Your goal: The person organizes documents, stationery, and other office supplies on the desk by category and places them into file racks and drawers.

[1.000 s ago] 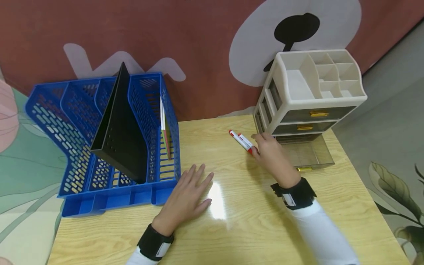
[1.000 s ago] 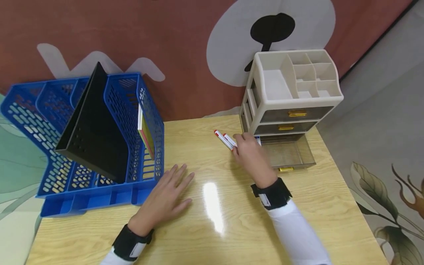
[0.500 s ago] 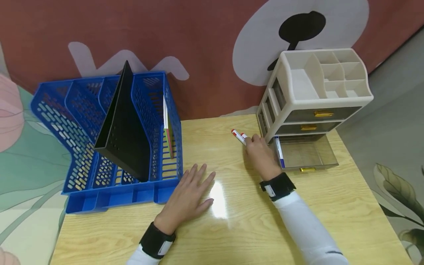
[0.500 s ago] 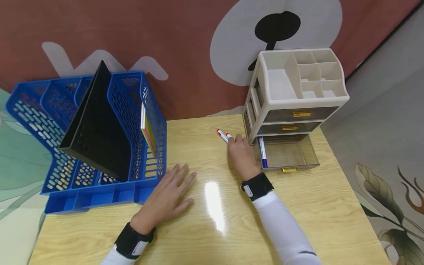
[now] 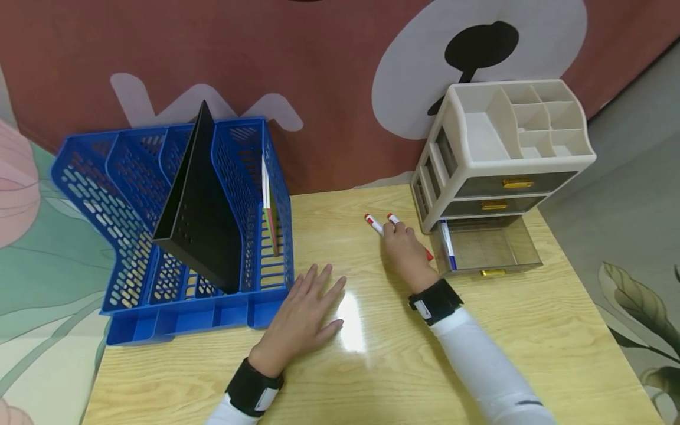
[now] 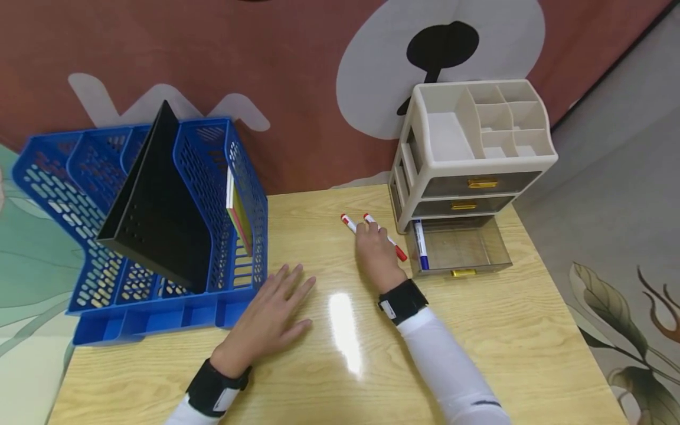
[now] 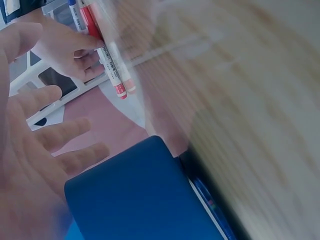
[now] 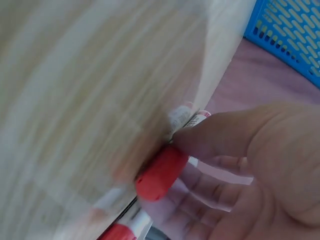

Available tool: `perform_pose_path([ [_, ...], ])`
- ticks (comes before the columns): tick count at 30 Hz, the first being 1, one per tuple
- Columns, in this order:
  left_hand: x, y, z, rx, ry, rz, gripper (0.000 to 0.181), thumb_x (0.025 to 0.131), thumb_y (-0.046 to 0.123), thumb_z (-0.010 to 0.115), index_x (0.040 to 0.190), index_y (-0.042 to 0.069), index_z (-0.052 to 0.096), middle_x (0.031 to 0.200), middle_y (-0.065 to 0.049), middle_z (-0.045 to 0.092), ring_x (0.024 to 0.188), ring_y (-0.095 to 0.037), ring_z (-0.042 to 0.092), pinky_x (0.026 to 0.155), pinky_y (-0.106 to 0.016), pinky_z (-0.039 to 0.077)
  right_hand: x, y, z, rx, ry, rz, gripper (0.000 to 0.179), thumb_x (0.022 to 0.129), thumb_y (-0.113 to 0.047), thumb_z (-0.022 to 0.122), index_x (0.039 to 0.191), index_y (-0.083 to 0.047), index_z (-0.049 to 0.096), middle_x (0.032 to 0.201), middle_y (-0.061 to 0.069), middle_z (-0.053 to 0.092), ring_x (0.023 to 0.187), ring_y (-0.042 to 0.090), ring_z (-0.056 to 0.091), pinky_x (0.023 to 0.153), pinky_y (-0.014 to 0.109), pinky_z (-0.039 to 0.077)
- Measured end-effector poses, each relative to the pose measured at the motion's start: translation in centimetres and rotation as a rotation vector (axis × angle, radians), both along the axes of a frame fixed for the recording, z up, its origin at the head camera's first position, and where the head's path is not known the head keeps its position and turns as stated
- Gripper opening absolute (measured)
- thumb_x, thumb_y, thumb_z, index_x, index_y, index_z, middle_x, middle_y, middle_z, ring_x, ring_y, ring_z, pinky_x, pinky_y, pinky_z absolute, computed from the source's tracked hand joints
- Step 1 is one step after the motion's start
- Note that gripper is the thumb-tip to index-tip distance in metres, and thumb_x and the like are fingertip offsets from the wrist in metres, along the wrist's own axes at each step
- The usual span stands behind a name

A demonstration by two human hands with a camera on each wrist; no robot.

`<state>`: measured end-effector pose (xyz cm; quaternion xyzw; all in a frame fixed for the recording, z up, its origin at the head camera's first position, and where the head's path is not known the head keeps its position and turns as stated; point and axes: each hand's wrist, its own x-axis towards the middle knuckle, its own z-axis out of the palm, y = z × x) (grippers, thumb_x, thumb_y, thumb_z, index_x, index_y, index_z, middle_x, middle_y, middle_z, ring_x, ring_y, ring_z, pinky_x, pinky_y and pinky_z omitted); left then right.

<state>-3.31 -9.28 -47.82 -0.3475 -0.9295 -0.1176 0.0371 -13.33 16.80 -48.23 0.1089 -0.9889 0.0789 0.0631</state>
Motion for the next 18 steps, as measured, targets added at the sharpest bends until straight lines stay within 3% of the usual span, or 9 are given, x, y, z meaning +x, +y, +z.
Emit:
perform_pose_path([
  [5,0.0,0.1,0.0,0.007,0.010,-0.002,0.078,0.088,0.054,0.059,0.153,0.021,0.032,0.157,-0.019,0.031,0.142,-0.042,0.025,0.113,-0.058,0.030,0.9,-0.6,0.0,0.015,0.027,0.068,0.016,0.095,0.005,0.046,0.109,0.006,0.054,0.090,0.025,0.060,0.070,0.039,0.056,0.052,0.048,0.055],
  [12,0.0,0.2,0.0,0.004,-0.004,0.002,0.077,0.088,0.054,0.058,0.153,0.022,0.032,0.158,-0.018,0.031,0.143,-0.040,0.025,0.113,-0.057,0.030,2.6,-1.2,0.8,0.021,-0.165,0.165,0.042,0.091,0.005,0.060,0.132,-0.004,0.053,0.101,0.021,0.060,0.079,0.031,0.056,0.060,0.042,0.058],
  [18,-0.2,0.4,0.0,-0.003,0.002,0.004,0.076,0.089,0.053,0.057,0.153,0.022,0.031,0.158,-0.018,0.031,0.142,-0.041,0.026,0.113,-0.057,0.030,4.0,-0.9,1.4,-0.002,-0.176,0.220,0.042,0.091,0.001,0.061,0.131,-0.011,0.058,0.099,0.016,0.062,0.079,0.028,0.058,0.061,0.041,0.058],
])
